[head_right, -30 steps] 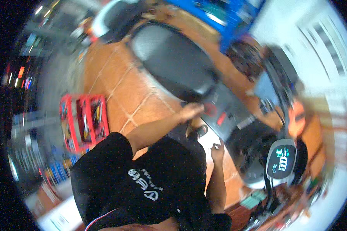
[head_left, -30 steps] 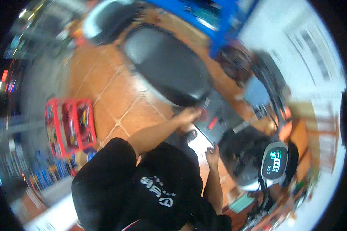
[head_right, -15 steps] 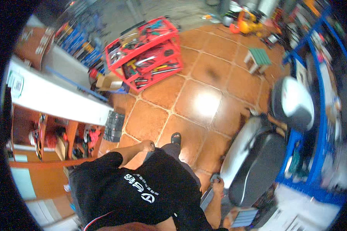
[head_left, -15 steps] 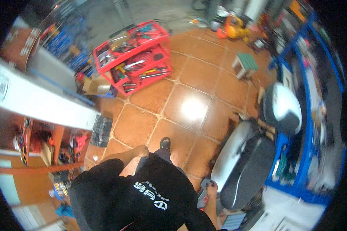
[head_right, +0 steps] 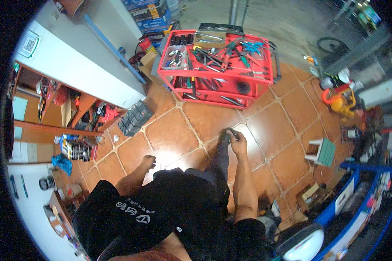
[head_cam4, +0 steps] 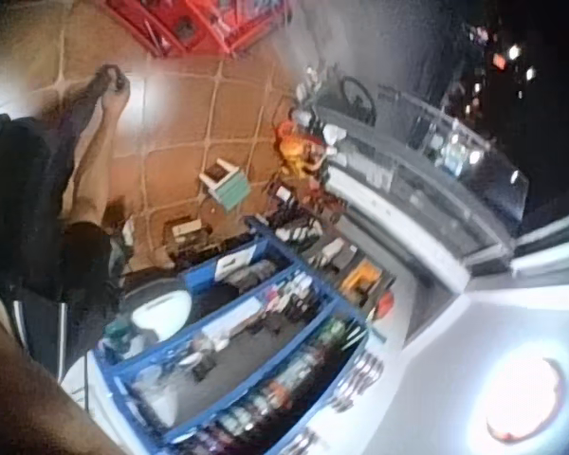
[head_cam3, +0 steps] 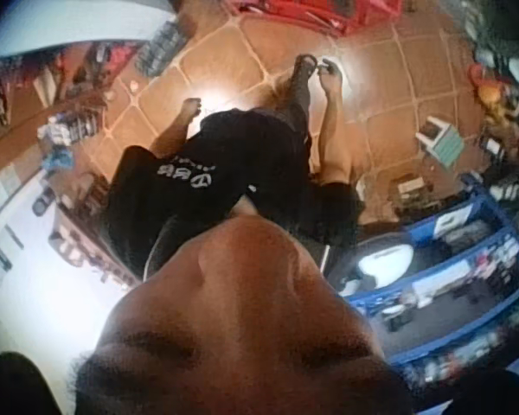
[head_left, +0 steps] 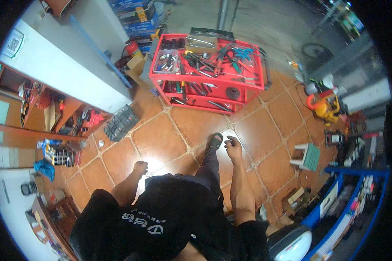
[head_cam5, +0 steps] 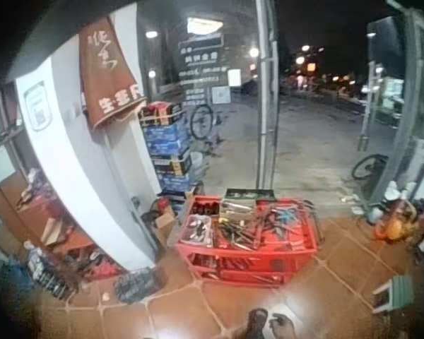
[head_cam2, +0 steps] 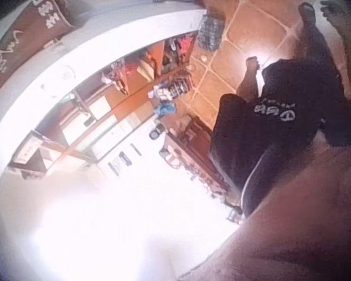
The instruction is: The person repairs the electrical components of an electric scooter's handlebar assembly. They use a screwdriver to adjust wires and a spring mechanism inside the control housing while the digital display remains active.
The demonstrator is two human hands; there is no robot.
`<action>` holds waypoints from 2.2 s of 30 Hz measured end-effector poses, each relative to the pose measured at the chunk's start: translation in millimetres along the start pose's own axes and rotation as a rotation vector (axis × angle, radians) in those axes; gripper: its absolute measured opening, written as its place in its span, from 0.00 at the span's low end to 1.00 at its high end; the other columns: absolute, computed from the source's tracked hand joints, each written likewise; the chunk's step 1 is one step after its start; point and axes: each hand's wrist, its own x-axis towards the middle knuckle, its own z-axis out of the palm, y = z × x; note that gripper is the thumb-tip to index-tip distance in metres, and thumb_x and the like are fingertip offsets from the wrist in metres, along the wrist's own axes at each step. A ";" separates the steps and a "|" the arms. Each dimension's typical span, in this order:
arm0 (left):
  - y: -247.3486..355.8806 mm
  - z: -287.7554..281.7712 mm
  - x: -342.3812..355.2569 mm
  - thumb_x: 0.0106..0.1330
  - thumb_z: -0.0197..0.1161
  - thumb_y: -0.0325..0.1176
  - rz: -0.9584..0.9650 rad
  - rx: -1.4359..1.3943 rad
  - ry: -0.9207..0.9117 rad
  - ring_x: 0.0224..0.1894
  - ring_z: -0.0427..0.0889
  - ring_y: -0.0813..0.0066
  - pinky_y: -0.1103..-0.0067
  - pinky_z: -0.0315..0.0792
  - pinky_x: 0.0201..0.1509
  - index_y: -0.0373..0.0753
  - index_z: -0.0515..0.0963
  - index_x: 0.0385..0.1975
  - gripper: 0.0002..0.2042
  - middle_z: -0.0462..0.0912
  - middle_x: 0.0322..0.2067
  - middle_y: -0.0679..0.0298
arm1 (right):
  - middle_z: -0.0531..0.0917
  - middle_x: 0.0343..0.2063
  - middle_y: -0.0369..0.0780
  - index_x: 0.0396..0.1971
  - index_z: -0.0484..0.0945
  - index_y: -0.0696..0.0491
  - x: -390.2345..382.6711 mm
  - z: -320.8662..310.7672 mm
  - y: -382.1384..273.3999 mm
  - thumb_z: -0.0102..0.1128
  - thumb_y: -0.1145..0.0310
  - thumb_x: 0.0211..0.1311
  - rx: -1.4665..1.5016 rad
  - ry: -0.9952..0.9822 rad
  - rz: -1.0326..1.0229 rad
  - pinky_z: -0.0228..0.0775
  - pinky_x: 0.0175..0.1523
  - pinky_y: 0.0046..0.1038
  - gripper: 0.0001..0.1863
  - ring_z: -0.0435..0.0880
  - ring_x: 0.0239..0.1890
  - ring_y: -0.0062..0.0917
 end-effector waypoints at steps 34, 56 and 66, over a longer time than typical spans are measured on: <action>-15.9 213.3 -205.0 0.64 0.58 0.34 -0.491 -1.372 0.898 0.22 0.75 0.76 0.79 0.68 0.23 0.34 0.77 0.37 0.09 0.78 0.24 0.64 | 0.83 0.43 0.53 0.47 0.78 0.59 376.0 338.1 -362.4 0.68 0.55 0.52 -1.105 -1.060 -1.175 0.73 0.52 0.38 0.27 0.82 0.46 0.44; -472.2 195.9 -427.2 0.69 0.57 0.44 0.517 -2.253 1.866 0.36 0.82 0.69 0.72 0.74 0.38 0.43 0.75 0.42 0.12 0.82 0.35 0.65 | 0.76 0.29 0.37 0.47 0.73 0.47 -503.3 324.6 -92.3 0.54 0.63 0.69 -0.923 -2.473 0.193 0.66 0.30 0.25 0.10 0.73 0.26 0.22; -740.8 125.0 -599.2 0.70 0.52 0.54 0.493 -2.293 2.519 0.51 0.78 0.62 0.67 0.72 0.51 0.41 0.69 0.57 0.26 0.77 0.52 0.56 | 0.77 0.30 0.38 0.50 0.70 0.49 -767.7 374.2 40.3 0.52 0.71 0.68 -1.343 -2.723 0.408 0.68 0.34 0.25 0.12 0.74 0.29 0.23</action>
